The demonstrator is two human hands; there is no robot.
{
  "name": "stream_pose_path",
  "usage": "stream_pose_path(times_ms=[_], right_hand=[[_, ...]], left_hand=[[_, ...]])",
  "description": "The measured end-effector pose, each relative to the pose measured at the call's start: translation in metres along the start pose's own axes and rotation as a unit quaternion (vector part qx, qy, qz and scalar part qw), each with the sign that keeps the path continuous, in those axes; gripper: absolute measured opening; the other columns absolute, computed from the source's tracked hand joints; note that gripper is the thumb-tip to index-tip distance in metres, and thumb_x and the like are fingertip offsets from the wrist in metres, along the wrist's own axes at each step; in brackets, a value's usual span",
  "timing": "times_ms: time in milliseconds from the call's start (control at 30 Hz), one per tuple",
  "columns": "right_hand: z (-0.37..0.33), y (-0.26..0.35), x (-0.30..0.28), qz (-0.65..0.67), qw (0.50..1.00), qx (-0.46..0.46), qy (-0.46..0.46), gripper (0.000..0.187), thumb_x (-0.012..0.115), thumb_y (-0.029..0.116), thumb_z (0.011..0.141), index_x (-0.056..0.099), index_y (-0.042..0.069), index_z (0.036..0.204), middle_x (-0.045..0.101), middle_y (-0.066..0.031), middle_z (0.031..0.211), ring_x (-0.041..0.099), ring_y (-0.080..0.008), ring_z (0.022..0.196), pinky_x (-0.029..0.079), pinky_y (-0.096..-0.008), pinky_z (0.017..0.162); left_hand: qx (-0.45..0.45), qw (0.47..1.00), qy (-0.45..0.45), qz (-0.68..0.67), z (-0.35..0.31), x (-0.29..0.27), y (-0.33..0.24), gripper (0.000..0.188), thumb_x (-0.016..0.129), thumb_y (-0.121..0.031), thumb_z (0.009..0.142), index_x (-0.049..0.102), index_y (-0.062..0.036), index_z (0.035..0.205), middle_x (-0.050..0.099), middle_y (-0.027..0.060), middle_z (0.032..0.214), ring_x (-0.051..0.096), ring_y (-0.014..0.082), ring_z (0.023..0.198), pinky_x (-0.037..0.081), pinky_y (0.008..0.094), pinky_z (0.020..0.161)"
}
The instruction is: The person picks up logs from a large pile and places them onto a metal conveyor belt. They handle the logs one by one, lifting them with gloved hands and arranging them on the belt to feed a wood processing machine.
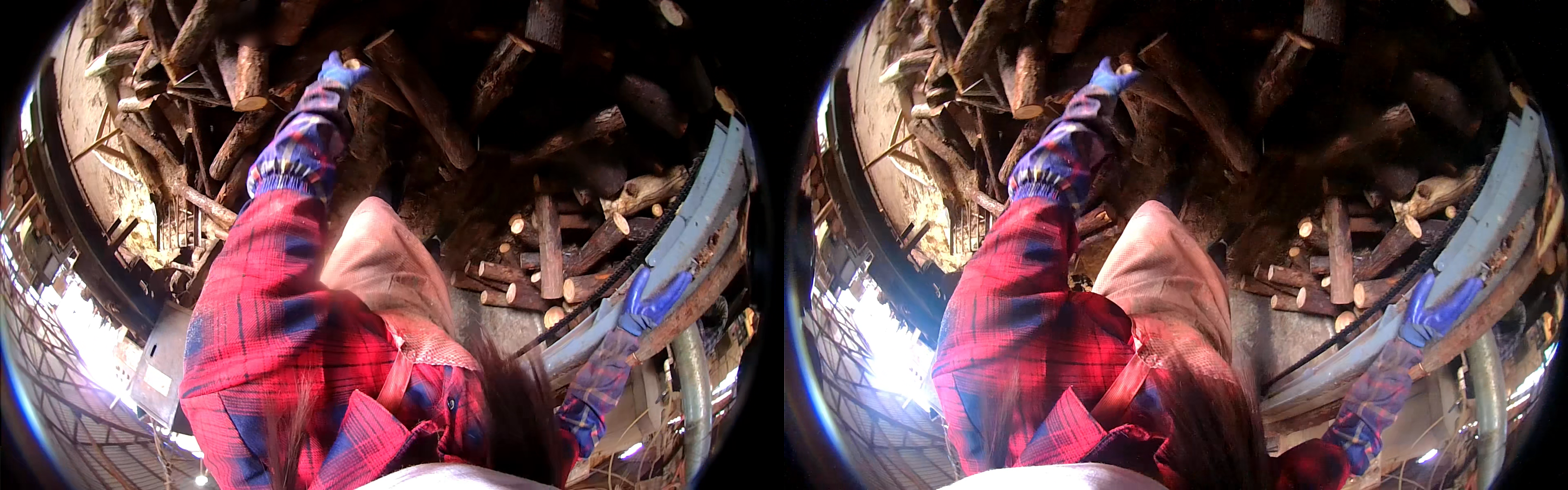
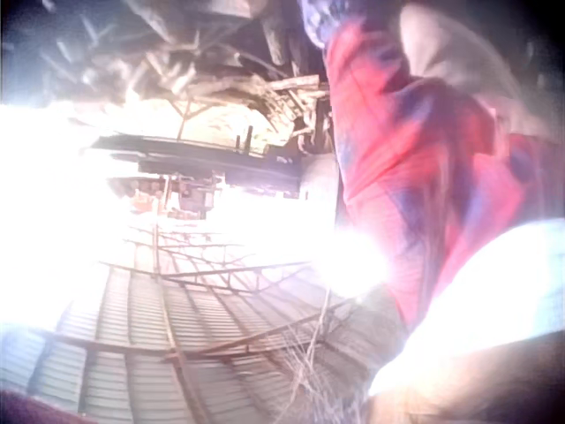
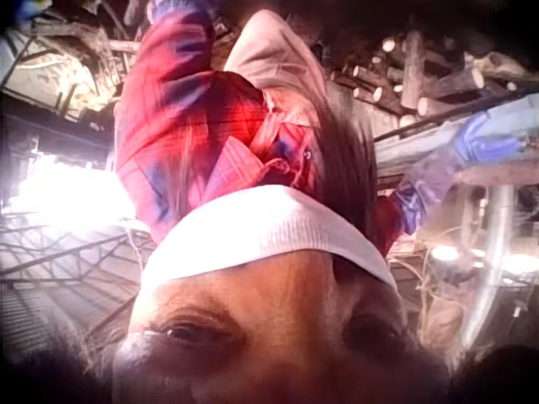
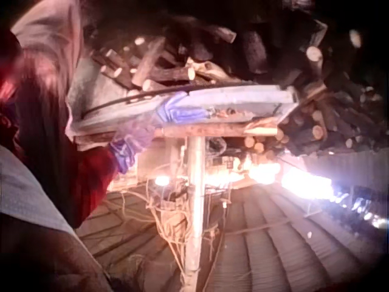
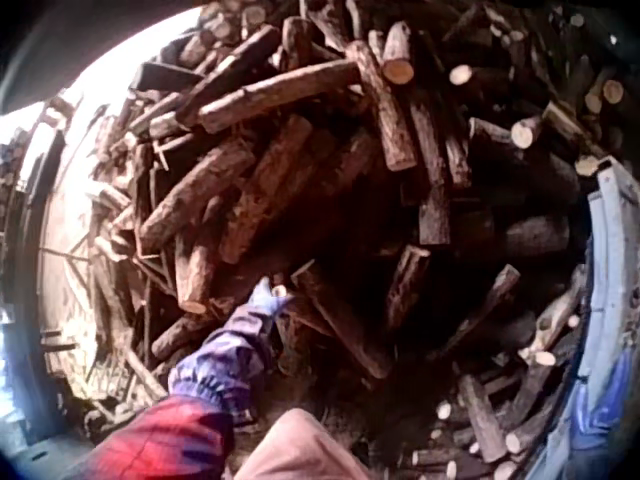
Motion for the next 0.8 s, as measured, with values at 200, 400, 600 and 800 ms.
stream_pose_path(times_ms=[200,400,600,800], right_hand=[[0.023,0.046,-0.016,-0.17,0.982,-0.038,0.069,0.072,0.065,0.036,0.094,0.037,-0.004,0.148,0.04,-0.0277,0.149,0.041,-0.042,0.136,0.033,-0.0492,0.116],[0.001,-0.004,0.01,-0.064,0.998,-0.017,0.016,0.078,0.074,0.036,0.089,0.04,-0.006,0.145,0.043,-0.0271,0.148,0.044,-0.0403,0.135,0.038,-0.048,0.113],[-0.012,-0.013,-0.007,0.061,0.993,-0.08,-0.062,0.077,0.077,0.032,0.086,0.042,0.0,0.147,0.041,-0.0247,0.151,0.041,-0.0404,0.139,0.034,-0.0496,0.116],[-0.03,-0.017,-0.023,0.06,0.972,-0.131,-0.183,0.091,0.078,0.042,0.079,0.036,0.009,0.152,0.04,-0.0179,0.154,0.04,-0.0365,0.14,0.035,-0.0468,0.116]], left_hand=[[0.054,0.977,0.204,0.03,0.047,0.055,-0.031,0.097,0.09,-0.05,0.064,0.053,0.0027,0.137,0.061,0.0218,0.135,0.056,0.0373,0.128,0.046,0.0412,0.107],[0.072,0.993,0.028,0.088,0.016,0.085,0.036,0.078,0.086,-0.059,0.062,0.067,-0.0012,0.111,0.069,0.0214,0.113,0.067,0.0336,0.102,0.056,0.0441,0.081],[0.181,0.976,-0.016,0.122,-0.173,0.034,-0.009,0.069,0.076,-0.05,0.073,0.059,-0.0001,0.117,0.059,0.0282,0.114,0.059,0.0428,0.109,0.05,0.0488,0.092],[0.251,0.952,-0.16,0.066,-0.337,-0.03,-0.023,0.061,0.081,-0.045,0.071,0.061,-0.004,0.111,0.061,0.0209,0.105,0.061,0.0385,0.099,0.05,0.0459,0.085]])
Point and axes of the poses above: each hand's wrist, its own z-axis towards the middle knuckle, its own x-axis out of the palm, y = z × x, the point moved 8 cm from there along z, towards the middle knuckle
